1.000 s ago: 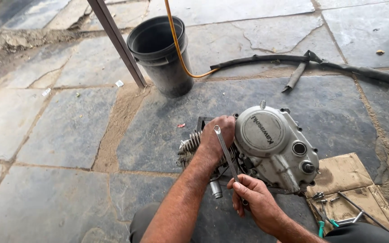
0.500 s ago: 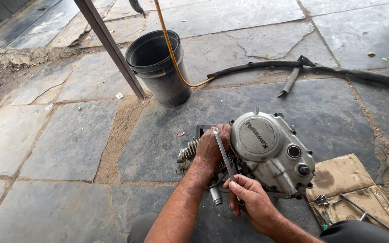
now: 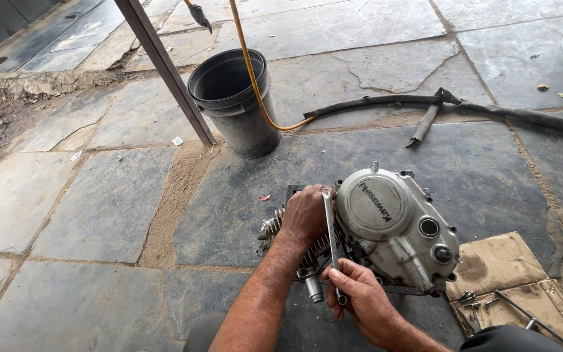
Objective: Repairing and assembling parts of a motorcycle engine using hand tools.
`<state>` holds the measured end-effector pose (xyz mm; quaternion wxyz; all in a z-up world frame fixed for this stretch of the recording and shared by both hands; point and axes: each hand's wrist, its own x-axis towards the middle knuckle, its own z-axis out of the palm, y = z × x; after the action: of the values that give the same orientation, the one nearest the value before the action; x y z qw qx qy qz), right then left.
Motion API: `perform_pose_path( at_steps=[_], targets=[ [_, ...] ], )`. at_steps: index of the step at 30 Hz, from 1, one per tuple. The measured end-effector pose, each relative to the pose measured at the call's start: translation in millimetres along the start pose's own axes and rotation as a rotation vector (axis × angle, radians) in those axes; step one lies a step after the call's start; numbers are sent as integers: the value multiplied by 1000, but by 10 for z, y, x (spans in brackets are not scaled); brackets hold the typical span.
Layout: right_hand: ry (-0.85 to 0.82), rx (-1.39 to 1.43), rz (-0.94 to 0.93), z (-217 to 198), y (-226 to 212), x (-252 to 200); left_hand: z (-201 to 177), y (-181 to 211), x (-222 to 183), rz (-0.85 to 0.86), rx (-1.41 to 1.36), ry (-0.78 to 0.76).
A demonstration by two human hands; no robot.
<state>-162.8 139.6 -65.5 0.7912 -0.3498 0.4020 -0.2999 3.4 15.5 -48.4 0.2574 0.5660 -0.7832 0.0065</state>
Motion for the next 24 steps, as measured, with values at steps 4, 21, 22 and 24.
perform_pose_path(
  at_steps=[4, 21, 22, 24],
  targets=[
    [15, 0, -28, -37, -40, 6, 42, -40, 31, 95, 117, -44],
    [-6, 30, -45, -14, 0, 8, 199, -122, 9, 140, 90, 0],
    [-1, 31, -45, -8, -1, 6, 189, -110, 7, 130, 82, -8],
    [4, 32, -45, 0, 2, 8, 119, -70, 14, 120, 75, -15]
  ],
)
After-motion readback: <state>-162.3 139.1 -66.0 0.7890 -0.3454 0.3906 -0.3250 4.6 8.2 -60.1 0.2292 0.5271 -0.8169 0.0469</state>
